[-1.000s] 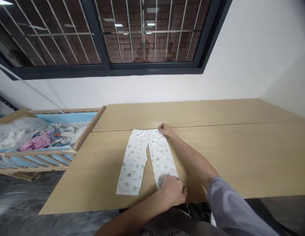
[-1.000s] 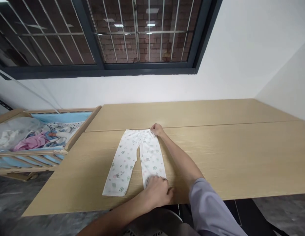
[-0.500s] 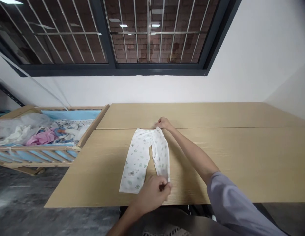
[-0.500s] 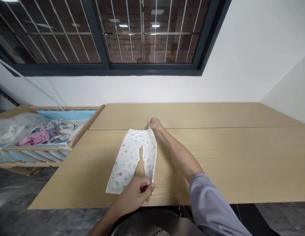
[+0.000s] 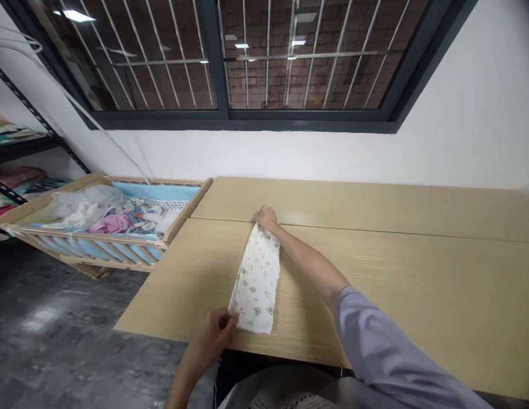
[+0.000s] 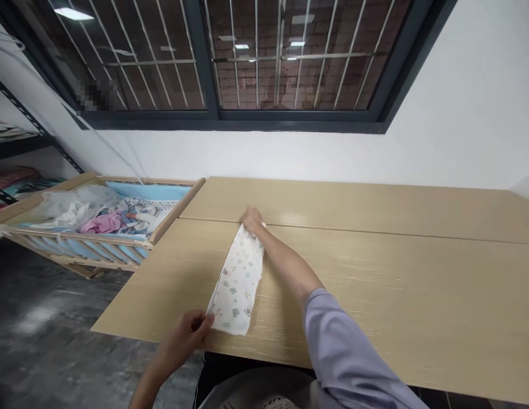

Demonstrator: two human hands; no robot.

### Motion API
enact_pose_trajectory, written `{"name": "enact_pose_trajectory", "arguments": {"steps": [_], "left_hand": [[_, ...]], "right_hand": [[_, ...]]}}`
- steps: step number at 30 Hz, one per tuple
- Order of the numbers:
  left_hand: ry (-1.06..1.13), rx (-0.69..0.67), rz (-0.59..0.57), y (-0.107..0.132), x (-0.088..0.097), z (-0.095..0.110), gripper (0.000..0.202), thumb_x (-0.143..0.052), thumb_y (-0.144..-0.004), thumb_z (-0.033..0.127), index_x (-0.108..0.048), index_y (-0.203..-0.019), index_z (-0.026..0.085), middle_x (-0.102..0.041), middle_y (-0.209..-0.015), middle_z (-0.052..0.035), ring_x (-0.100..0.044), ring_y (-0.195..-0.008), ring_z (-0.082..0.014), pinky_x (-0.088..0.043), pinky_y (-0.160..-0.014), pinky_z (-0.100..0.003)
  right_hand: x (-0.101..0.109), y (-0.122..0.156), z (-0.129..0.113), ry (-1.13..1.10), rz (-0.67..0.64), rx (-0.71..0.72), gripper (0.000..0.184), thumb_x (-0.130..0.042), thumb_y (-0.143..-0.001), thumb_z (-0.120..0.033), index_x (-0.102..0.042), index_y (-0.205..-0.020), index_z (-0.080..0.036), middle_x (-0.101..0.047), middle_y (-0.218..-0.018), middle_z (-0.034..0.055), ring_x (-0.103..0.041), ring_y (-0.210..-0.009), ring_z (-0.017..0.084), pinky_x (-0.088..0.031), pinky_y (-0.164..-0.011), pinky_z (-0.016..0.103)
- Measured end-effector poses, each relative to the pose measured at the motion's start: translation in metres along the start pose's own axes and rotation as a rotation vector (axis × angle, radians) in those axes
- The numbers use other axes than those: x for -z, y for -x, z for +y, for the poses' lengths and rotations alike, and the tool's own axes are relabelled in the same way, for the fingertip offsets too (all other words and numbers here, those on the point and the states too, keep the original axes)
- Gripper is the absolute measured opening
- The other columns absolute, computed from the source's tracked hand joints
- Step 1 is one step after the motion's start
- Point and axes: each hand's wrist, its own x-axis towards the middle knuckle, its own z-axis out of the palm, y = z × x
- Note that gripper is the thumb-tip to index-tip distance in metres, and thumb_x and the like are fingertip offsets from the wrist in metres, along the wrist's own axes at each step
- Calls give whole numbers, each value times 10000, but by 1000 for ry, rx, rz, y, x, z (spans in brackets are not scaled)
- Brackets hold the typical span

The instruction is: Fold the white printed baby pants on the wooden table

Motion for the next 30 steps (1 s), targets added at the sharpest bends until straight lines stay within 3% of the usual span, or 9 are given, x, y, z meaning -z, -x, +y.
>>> {"name": "enact_pose_trajectory", "arguments": {"steps": [4,6,9,12,15,19,23,26,30], "left_hand": [[-154,9,45,-4,-2,-12,456,-424,-907,511,-495,-571,213,-581,-570,-12,-544,-594,-186,-321,-590,-303],[-271,34,93,-2,-2,-12,405,-432,-924,461,-547,-625,212,-635,-630,-26,-589,-641,-208,-341,-601,-309],[-437,24,305,6,-10,-9,334,-397,-971,395,-630,-809,219,-722,-797,-60,-665,-784,-257,-435,-685,-344],[-529,-269,516,18,-33,-8,316,-400,-995,393,-658,-1049,218,-743,-1080,-108,-678,-1016,-276,-501,-882,-390],[-661,-535,602,27,-64,-16,452,-481,-961,377,-543,-1370,196,-618,-1398,-145,-593,-1263,-294,-494,-987,-398],[-814,-612,625,32,-94,-32,599,-525,-929,378,-449,-1488,177,-544,-1479,-167,-485,-1388,-337,-476,-1010,-432],[-818,-527,581,34,-99,-37,652,-492,-956,375,-328,-1570,229,-433,-1569,-133,-398,-1453,-324,-402,-1085,-450],[-834,-531,601,34,-97,-35,697,-508,-968,367,-240,-1597,231,-419,-1576,-144,-404,-1447,-329,-365,-1099,-456],[-882,-582,623,33,-94,-35,715,-558,-951,377,-279,-1586,204,-441,-1558,-160,-440,-1417,-342,-360,-1075,-445]], "right_hand": [[-1,10,-9,26,-34,65,130,-632,-820,-169,-689,-911,-97,-709,-845,151,-683,-798,235,-468,-673,271],[3,21,-14,40,-10,126,219,-596,-874,-193,-654,-1057,-88,-708,-980,185,-678,-912,261,-485,-766,307],[6,56,-18,51,21,283,352,-542,-947,-252,-548,-1272,-116,-639,-1247,197,-603,-1152,273,-449,-964,360],[3,112,-11,55,-91,658,457,-513,-993,-377,-479,-1384,-143,-562,-1400,184,-510,-1311,277,-388,-1091,405],[-8,172,8,77,-310,1085,621,-442,-1020,-473,-341,-1525,-127,-377,-1576,213,-338,-1470,316,-321,-1166,482],[-26,212,38,89,-476,1300,676,-402,-1039,-470,-262,-1577,-86,-274,-1629,210,-211,-1535,271,-236,-1229,423],[-35,176,58,154,-500,1206,670,-401,-1031,-522,-293,-1586,-162,-239,-1649,153,-175,-1546,267,-179,-1248,453],[-34,118,68,249,-485,1047,693,-345,-1024,-590,-255,-1604,-221,-145,-1676,93,-119,-1555,273,-112,-1260,471],[-22,41,82,342,-391,864,721,-265,-1022,-622,-205,-1617,-218,-103,-1680,75,-94,-1559,260,-79,-1264,461]]}}
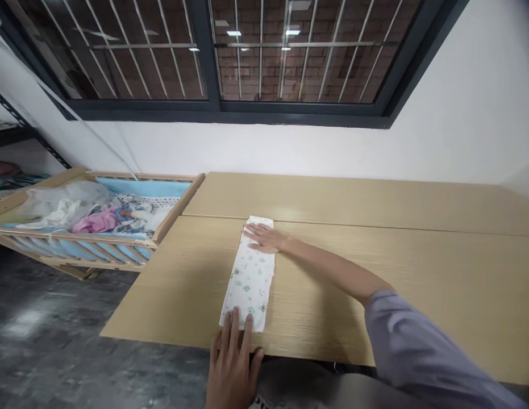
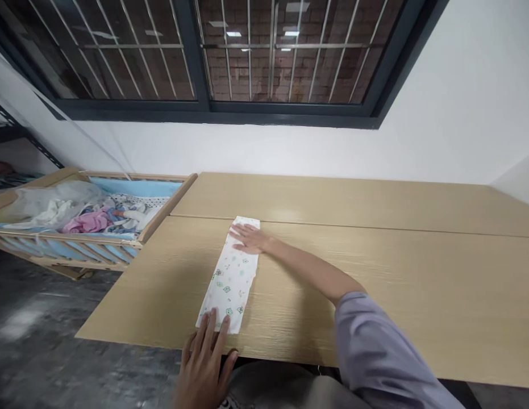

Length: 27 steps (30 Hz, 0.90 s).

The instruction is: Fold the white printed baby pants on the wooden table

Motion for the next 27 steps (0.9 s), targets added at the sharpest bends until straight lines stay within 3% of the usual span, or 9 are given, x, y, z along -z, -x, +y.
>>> {"name": "enact_pose_trajectory", "arguments": {"steps": [4,8,11,13,16,19,22,24,27], "left_hand": [[-10,-16,3,-1,1,0,631,-581,-936,371,-422,-1523,202,-480,-1534,-153,-470,-1392,-337,-346,-1074,-440],[35,5,3,-5,7,0,522,-570,-944,356,-523,-1439,198,-511,-1508,-158,-499,-1364,-331,-320,-1065,-448],[137,32,19,-14,13,-13,384,-540,-965,302,-586,-1341,236,-610,-1420,-113,-581,-1273,-277,-307,-1049,-434],[238,21,11,-22,17,-28,272,-527,-976,263,-626,-1230,247,-662,-1349,-83,-623,-1201,-235,-329,-1028,-404],[349,-56,-17,-29,20,-51,239,-530,-980,247,-617,-1203,231,-670,-1324,-84,-627,-1182,-209,-374,-1003,-361],[347,-162,-41,-25,17,-63,335,-579,-966,296,-581,-1290,214,-663,-1335,-96,-614,-1205,-221,-396,-991,-352],[337,-244,-37,-13,17,-63,322,-567,-977,247,-592,-1296,214,-681,-1303,-87,-626,-1168,-212,-412,-964,-342],[365,-296,-26,-5,20,-59,326,-479,-987,109,-621,-1256,226,-707,-1249,-64,-645,-1107,-176,-419,-944,-314],[431,-374,-43,0,31,-55,408,-399,-971,15,-649,-1210,232,-729,-1172,-47,-658,-1036,-156,-437,-943,-295]], "right_hand": [[17,-14,41,57,52,-76,674,-240,-1039,-546,-204,-1616,-201,-113,-1679,82,-104,-1558,261,-83,-1261,481],[23,-14,32,65,112,-58,656,-254,-1043,-487,-217,-1608,-155,-151,-1678,117,-129,-1554,278,-105,-1256,494],[23,2,-11,55,257,-7,630,-322,-1040,-455,-285,-1575,-125,-236,-1652,177,-197,-1532,319,-193,-1224,534],[21,25,-51,40,313,54,532,-371,-1038,-405,-432,-1490,-131,-433,-1538,202,-370,-1442,322,-311,-1162,532],[14,71,-112,-51,196,212,401,-368,-1054,-356,-595,-1315,-155,-678,-1205,137,-620,-1124,232,-472,-1014,414],[-1,121,-157,-45,106,313,417,-423,-1036,-414,-604,-1302,-149,-697,-1176,122,-625,-1120,229,-481,-1001,388],[-26,164,-183,2,169,263,595,-520,-971,-555,-548,-1377,-121,-606,-1376,162,-534,-1288,289,-426,-1093,432],[-44,185,-194,47,232,209,497,-539,-995,-436,-535,-1392,-136,-569,-1437,148,-493,-1340,281,-389,-1136,439],[-64,205,-207,57,332,163,298,-507,-1004,-177,-603,-1286,-172,-650,-1341,109,-563,-1251,231,-428,-1106,418]]}}
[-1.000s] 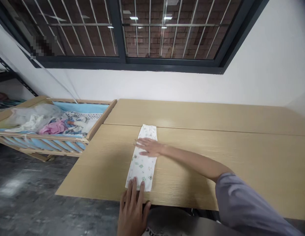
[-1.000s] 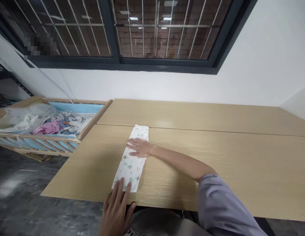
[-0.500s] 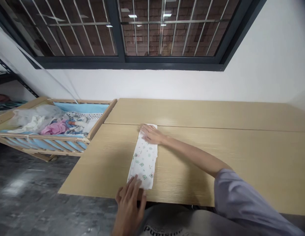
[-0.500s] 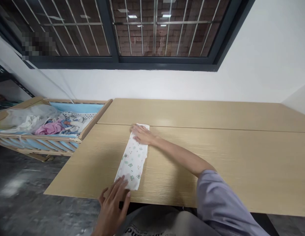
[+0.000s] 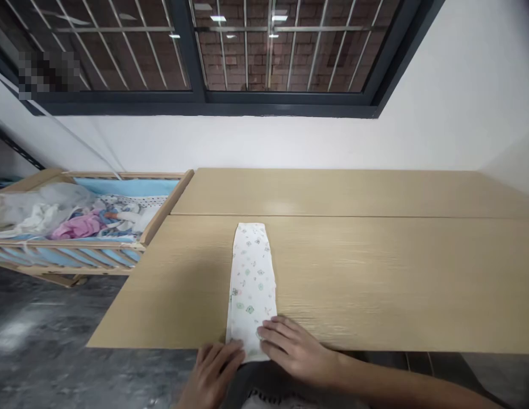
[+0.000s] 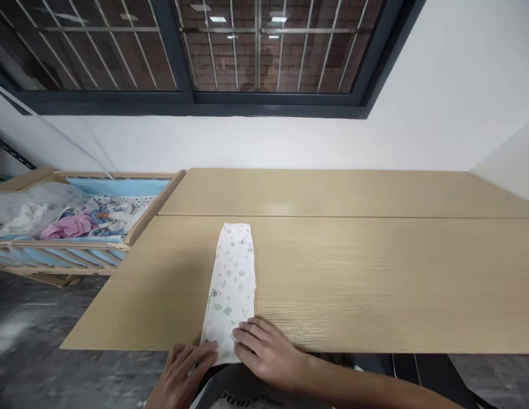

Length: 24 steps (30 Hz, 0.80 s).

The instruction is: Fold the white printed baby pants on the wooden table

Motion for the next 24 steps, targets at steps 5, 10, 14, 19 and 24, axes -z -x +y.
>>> {"name": "enact_pose_trajectory", "arguments": {"steps": [5,10,14,19,24], "left_hand": [[125,35,56,-15,18,-2,398,-434,-969,26,-608,-1275,214,-729,-1081,-65,-673,-1006,-163,-499,-955,-303],[244,91,230,-70,36,-31,267,-605,-951,132,-635,-1193,241,-741,-977,-27,-696,-872,-141,-558,-842,-261],[293,227,282,-137,42,-66,115,-641,-945,294,-702,-1020,232,-747,-884,-16,-693,-802,-157,-561,-760,-268],[326,475,34,-212,30,-113,226,-638,-908,380,-724,-1002,194,-758,-976,-42,-678,-878,-191,-518,-820,-293],[260,544,-89,-254,-5,-153,185,-608,-894,268,-723,-981,153,-758,-990,-83,-663,-900,-205,-480,-809,-288]], "right_hand": [[32,-4,-11,-257,100,-199,277,-455,-994,-122,-621,-1205,-187,-681,-1191,103,-620,-1138,211,-498,-1041,388],[78,-39,20,-624,163,-388,243,-492,-1010,-239,-613,-1221,-230,-620,-1140,81,-614,-1091,191,-537,-936,344],[73,-73,77,-670,275,-518,305,-556,-983,-339,-578,-1270,-239,-662,-1117,68,-632,-891,182,-544,-802,349],[47,-112,160,-655,353,-628,277,-586,-915,-329,-604,-1153,-189,-691,-965,59,-631,-776,178,-533,-715,324],[28,-142,214,-502,352,-790,218,-582,-843,-194,-658,-1046,-168,-709,-993,72,-657,-835,190,-546,-765,325]]}}
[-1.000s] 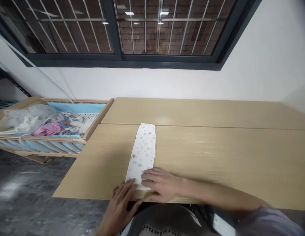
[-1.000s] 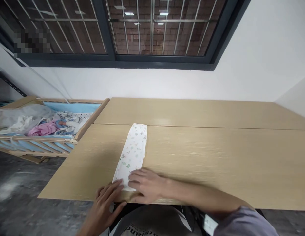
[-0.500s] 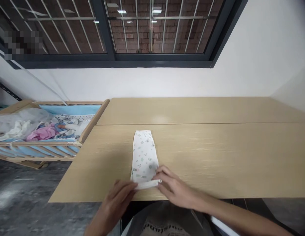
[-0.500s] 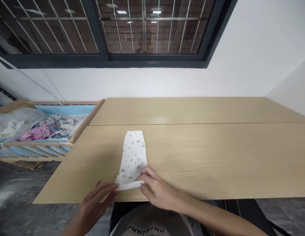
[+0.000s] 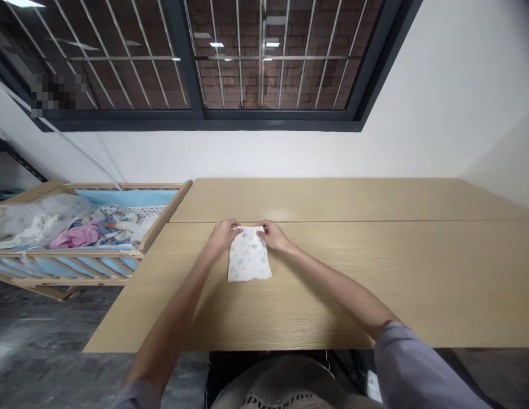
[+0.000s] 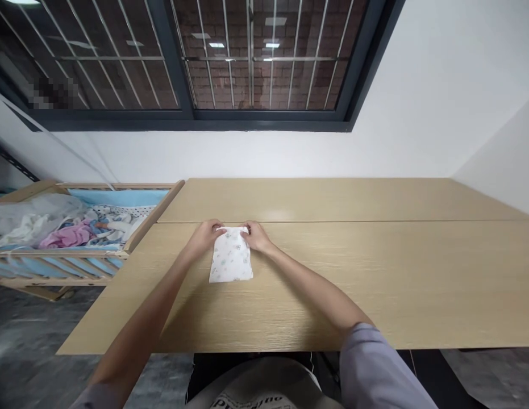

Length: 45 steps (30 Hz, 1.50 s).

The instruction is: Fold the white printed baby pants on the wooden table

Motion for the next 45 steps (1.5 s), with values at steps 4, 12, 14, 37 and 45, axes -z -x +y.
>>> {"name": "enact_pose_trajectory", "arguments": {"steps": [4,12,14,37,45], "left_hand": [[-101,81,-27,-24,-23,-11,144,-631,-881,206,-712,-969,125,-752,-1000,-124,-651,-922,-216,-464,-828,-295],[-286,65,102,58,-36,18,377,-481,-1002,371,-607,-1249,115,-646,-1251,-193,-572,-1192,-323,-415,-1020,-438],[-326,48,95,101,-49,27,405,-472,-998,427,-632,-1210,121,-674,-1200,-188,-610,-1136,-339,-442,-995,-469],[-613,-39,181,179,-121,21,507,-501,-983,409,-557,-1407,136,-538,-1465,-220,-510,-1354,-381,-479,-1040,-516],[-302,-155,29,164,-67,-8,300,-463,-999,228,-668,-1217,213,-696,-1280,-90,-634,-1199,-244,-518,-1012,-426]], "right_hand": [[-13,-18,13,57,-23,-50,184,-593,-812,-133,-689,-969,-139,-715,-871,65,-665,-762,188,-549,-731,312],[6,5,1,208,-7,157,456,-526,-955,-275,-525,-1392,-143,-549,-1390,182,-536,-1286,274,-412,-1117,446],[14,21,-14,314,-83,365,499,-466,-1006,-322,-435,-1480,-169,-461,-1507,178,-419,-1411,286,-332,-1182,488],[-24,-44,23,539,-540,543,628,-282,-1058,-486,-238,-1604,-179,-160,-1677,102,-128,-1555,237,-92,-1267,444],[4,15,-10,501,-331,554,573,-382,-1031,-514,-431,-1506,-197,-409,-1558,171,-378,-1419,332,-309,-1144,542]]}}
